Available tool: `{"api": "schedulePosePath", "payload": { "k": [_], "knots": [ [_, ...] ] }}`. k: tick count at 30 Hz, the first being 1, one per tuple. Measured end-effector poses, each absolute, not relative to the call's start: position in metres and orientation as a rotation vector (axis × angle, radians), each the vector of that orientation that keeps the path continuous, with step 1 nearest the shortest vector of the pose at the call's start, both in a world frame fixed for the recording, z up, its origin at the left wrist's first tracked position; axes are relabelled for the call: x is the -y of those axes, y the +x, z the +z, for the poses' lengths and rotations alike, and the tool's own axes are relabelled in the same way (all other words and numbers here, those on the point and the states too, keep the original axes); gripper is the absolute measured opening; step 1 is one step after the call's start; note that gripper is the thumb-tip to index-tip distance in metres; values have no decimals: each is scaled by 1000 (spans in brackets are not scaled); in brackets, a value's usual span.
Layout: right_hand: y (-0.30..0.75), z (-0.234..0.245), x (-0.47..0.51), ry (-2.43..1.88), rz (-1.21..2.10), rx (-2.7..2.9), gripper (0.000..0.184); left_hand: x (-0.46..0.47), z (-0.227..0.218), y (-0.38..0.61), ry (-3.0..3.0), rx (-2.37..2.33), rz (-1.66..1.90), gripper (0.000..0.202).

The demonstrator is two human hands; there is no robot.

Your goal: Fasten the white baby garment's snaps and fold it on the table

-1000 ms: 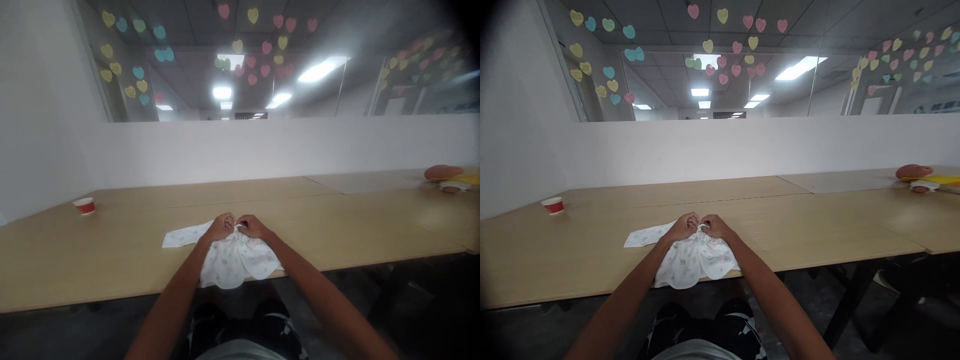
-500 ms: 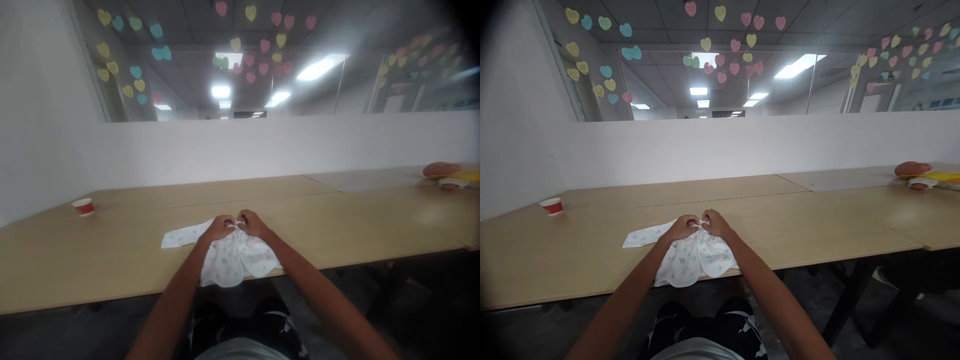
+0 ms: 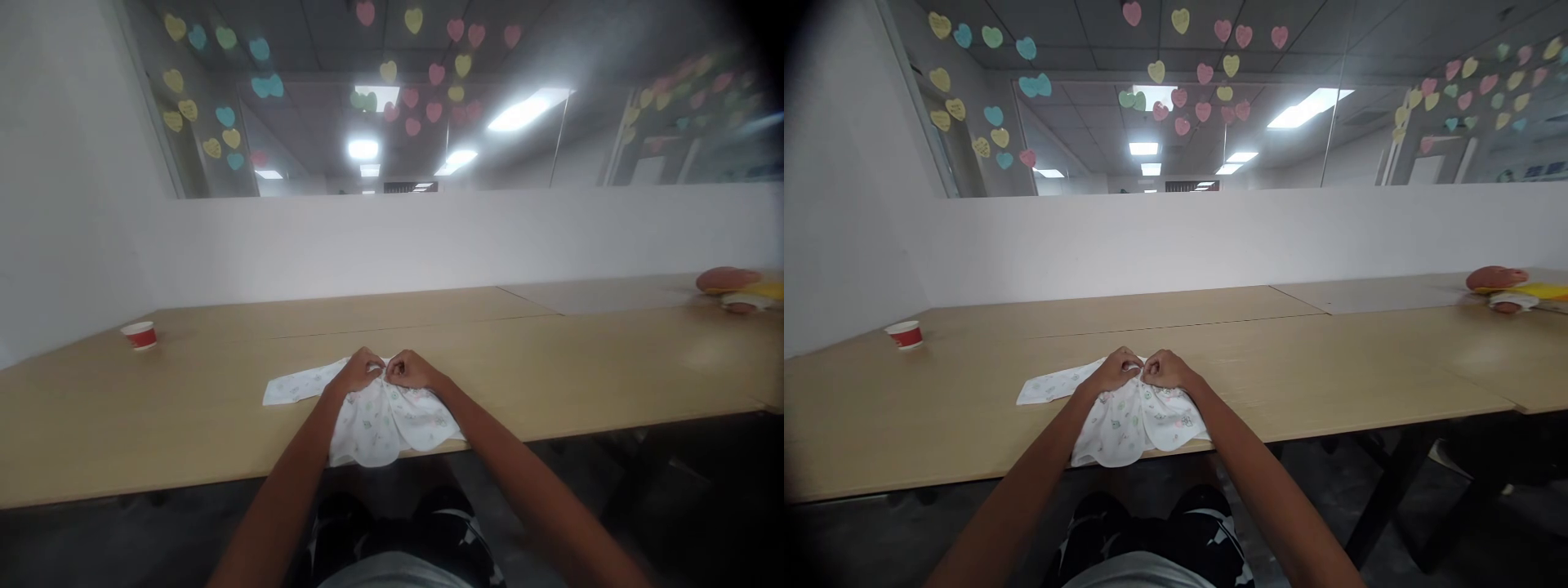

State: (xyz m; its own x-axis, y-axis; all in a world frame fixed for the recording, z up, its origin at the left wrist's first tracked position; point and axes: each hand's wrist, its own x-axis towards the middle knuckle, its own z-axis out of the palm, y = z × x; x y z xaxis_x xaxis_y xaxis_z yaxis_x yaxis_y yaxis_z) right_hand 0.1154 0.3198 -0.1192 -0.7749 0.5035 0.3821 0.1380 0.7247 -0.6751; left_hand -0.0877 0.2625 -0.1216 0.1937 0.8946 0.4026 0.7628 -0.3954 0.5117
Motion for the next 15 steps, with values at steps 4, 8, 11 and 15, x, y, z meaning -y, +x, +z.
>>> {"api": "schedulePosePath", "payload": {
  "k": [4, 8, 11, 15],
  "knots": [
    [118, -116, -321, -458, 915, 2406, 12, -260, -117, -84, 2249, -1625, 1024, 17],
    [119, -116, -322, -459, 949, 2412, 15, -255, -110, -81, 2206, -1614, 1027, 10],
    [119, -118, -325, -474, 954, 2397, 13, -249, -105, -81, 2164, -1555, 908, 5],
    [118, -122, -329, -492, 913, 2331, 21, -246, -103, -84, 2141, -1544, 823, 17]
  ]
}}
